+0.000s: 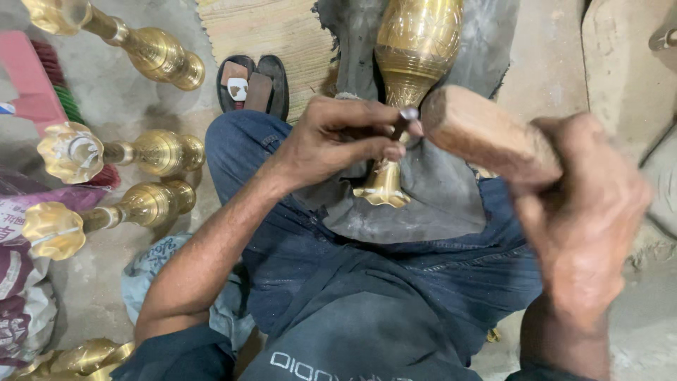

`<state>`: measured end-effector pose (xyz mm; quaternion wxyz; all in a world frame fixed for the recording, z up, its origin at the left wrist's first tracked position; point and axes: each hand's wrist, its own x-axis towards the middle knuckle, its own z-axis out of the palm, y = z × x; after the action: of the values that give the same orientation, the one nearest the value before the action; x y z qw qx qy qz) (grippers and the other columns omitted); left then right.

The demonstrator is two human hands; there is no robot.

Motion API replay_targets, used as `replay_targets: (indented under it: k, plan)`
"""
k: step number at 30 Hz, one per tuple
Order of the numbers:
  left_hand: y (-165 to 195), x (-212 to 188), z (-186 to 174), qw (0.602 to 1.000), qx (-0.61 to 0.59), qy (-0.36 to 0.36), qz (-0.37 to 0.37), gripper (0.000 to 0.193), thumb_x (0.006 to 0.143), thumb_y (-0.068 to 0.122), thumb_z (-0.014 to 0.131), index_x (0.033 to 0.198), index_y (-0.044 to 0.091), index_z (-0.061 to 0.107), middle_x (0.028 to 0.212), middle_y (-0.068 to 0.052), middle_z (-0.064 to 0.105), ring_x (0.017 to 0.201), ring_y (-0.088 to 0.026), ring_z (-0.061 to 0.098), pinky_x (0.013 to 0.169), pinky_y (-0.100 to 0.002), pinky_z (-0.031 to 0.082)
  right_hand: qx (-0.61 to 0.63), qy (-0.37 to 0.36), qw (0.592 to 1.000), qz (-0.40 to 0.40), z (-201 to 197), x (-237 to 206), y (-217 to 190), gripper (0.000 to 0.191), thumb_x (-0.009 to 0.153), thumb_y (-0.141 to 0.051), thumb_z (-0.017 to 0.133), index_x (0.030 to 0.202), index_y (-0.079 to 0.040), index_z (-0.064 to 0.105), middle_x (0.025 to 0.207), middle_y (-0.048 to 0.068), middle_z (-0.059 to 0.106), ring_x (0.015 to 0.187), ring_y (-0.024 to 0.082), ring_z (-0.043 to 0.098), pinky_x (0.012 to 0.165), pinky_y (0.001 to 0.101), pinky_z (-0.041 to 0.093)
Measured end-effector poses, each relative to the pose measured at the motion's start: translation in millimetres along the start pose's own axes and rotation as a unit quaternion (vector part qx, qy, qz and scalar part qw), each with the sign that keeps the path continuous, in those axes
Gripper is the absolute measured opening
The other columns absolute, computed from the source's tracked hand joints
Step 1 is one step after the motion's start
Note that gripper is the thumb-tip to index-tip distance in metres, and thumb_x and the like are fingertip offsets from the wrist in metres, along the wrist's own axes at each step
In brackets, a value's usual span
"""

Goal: The person sits cross-legged on the floor with a brass lamp base held against a cloth pad on their lap. They hold a chisel against the brass surface and strike it with a wooden mallet, carving decorative patterns into the metal, repositioning the chisel repeatedly as they work around the base.

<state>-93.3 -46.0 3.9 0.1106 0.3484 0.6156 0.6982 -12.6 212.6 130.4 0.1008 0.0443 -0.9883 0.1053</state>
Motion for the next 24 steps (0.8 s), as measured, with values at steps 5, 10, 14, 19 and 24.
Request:
replay_targets:
  k: [5,10,14,19,24]
  plan:
    - [8,-8,5,0.980,-0.100,0.163,-0.050,0.028,0.109,0.009,0.074,0.136,0.005,0.067,0.100,-0.006,0.077,0.093,-0.011,0.075,0.084,-0.025,0.064,0.091,-0.052,0.980,-0.171,26,-35,-42,0.052,0.063,-0.017,0.083,0.113,-0.007,0.072,0.112,0.007,0.073,0.078,0.024,0.065,0.072,0.0382,0.052]
    - [20,-9,5,0.985,-0.037,0.151,-0.070,0.033,0.106,0.010,0.075,0.138,0.004,0.067,0.106,-0.004,0.076,0.096,-0.009,0.074,0.085,-0.025,0.063,0.061,-0.029,0.986,-0.155,51,-51,-52,0.053,0.063,-0.012,0.080,0.115,-0.007,0.069,0.101,0.006,0.067,0.087,0.026,0.065,0.078,0.0410,0.050]
    - [32,-8,6,0.989,0.003,0.124,-0.084,0.036,0.103,0.011,0.077,0.137,0.003,0.067,0.111,-0.004,0.077,0.094,-0.009,0.073,0.087,-0.025,0.063,0.069,-0.013,0.991,-0.117,54,-59,-47,0.049,0.064,-0.004,0.077,0.112,-0.009,0.069,0.097,0.006,0.068,0.084,0.026,0.065,0.076,0.0413,0.050]
    - [41,2,14,0.992,0.073,0.079,-0.063,0.036,0.103,0.016,0.077,0.136,0.005,0.068,0.120,-0.005,0.078,0.099,-0.009,0.076,0.088,-0.027,0.066,0.169,-0.007,0.983,-0.070,62,-61,-36,0.051,0.064,0.004,0.074,0.114,-0.007,0.068,0.095,0.010,0.068,0.086,0.031,0.068,0.075,0.0422,0.052]
    - [44,17,27,0.980,0.159,0.053,-0.107,0.036,0.095,0.024,0.079,0.128,0.010,0.073,0.100,-0.003,0.081,0.079,-0.008,0.075,0.068,-0.026,0.062,0.210,-0.013,0.976,-0.058,69,-61,-26,0.045,0.070,0.004,0.077,0.112,-0.006,0.069,0.094,0.011,0.071,0.083,0.031,0.071,0.072,0.0418,0.054]
